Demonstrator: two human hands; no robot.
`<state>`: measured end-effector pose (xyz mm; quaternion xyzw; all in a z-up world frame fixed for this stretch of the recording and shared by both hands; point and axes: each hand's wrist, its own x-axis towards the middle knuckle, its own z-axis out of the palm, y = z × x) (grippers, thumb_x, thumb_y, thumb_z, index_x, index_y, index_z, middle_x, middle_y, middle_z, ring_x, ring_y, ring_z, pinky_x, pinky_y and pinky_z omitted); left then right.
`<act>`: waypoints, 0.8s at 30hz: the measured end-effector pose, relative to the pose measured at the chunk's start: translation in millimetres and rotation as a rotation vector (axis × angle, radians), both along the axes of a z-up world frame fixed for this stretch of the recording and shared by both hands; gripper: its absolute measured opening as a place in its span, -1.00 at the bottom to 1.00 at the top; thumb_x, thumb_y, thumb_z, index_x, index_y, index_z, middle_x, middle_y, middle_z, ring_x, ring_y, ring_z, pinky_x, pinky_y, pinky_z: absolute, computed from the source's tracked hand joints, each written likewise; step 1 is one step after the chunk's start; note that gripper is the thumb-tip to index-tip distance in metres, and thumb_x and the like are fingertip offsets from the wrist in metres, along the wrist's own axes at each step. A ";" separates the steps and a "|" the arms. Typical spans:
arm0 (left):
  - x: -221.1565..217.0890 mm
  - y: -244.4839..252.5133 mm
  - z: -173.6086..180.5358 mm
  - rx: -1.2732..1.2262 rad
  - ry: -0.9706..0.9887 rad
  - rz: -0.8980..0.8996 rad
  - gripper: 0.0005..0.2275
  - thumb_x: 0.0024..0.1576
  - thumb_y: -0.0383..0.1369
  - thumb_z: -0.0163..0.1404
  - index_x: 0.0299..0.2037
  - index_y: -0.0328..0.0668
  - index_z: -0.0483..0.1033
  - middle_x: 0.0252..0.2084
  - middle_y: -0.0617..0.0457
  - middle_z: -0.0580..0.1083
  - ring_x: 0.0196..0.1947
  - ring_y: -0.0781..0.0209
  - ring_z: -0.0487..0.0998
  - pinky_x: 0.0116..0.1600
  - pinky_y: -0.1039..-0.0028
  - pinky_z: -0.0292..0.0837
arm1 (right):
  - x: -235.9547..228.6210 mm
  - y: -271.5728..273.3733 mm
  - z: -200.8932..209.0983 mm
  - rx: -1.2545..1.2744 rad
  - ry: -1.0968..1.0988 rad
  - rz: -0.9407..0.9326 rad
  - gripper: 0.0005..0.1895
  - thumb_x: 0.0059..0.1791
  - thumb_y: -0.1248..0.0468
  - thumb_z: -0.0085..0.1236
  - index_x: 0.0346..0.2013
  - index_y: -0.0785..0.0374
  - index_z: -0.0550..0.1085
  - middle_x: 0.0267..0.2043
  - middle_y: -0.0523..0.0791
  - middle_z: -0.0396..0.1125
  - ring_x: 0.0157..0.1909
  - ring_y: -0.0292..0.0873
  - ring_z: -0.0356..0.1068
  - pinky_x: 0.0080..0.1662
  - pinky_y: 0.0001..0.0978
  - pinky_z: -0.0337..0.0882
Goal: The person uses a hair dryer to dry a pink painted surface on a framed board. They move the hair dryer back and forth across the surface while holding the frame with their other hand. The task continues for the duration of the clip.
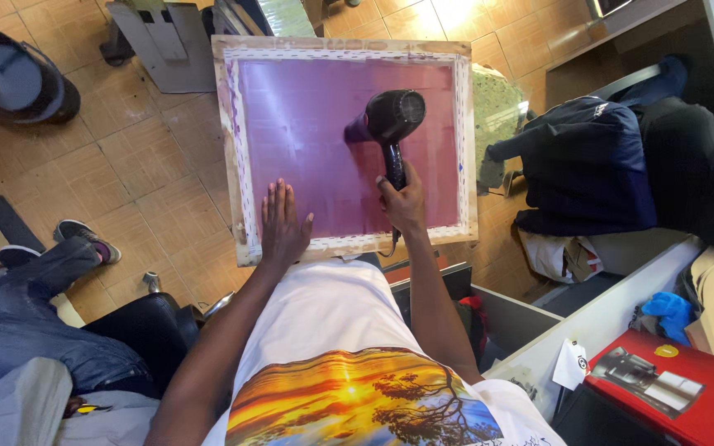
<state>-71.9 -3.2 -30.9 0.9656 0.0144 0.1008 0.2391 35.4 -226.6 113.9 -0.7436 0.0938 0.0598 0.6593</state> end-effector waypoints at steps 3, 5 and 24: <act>-2.3 3.0 5.0 -0.004 -0.011 0.033 -0.33 0.34 0.03 -0.20 0.45 -0.47 0.19 0.55 -0.39 0.10 0.54 -0.35 0.07 0.52 -0.09 -0.03 | -5.4 4.7 -4.5 -0.051 0.002 0.026 -0.75 -0.03 0.40 0.24 -0.07 0.26 0.46 -0.62 0.00 0.27 -0.69 -0.14 0.35 -0.65 -0.34 0.39; -5.6 4.3 9.0 -0.050 0.038 0.051 -0.34 0.32 0.02 -0.17 0.45 -0.43 0.20 0.54 -0.38 0.10 0.55 -0.35 0.05 0.52 -0.11 -0.04 | -10.9 8.0 -7.2 -0.058 0.034 0.033 -0.75 -0.03 0.38 0.23 -0.06 0.23 0.47 -0.63 0.00 0.29 -0.70 -0.14 0.35 -0.67 -0.36 0.39; -58.6 38.9 21.0 -0.120 0.015 0.158 -0.22 0.18 -0.14 0.16 0.51 -0.44 0.10 0.55 -0.40 0.06 0.53 -0.43 0.05 0.50 -0.15 -0.01 | -39.4 82.8 -26.5 -0.237 0.000 0.403 -0.52 -0.12 0.22 0.42 0.08 -0.04 0.54 -0.54 -0.05 0.41 -0.50 -0.08 0.44 -0.44 -0.29 0.32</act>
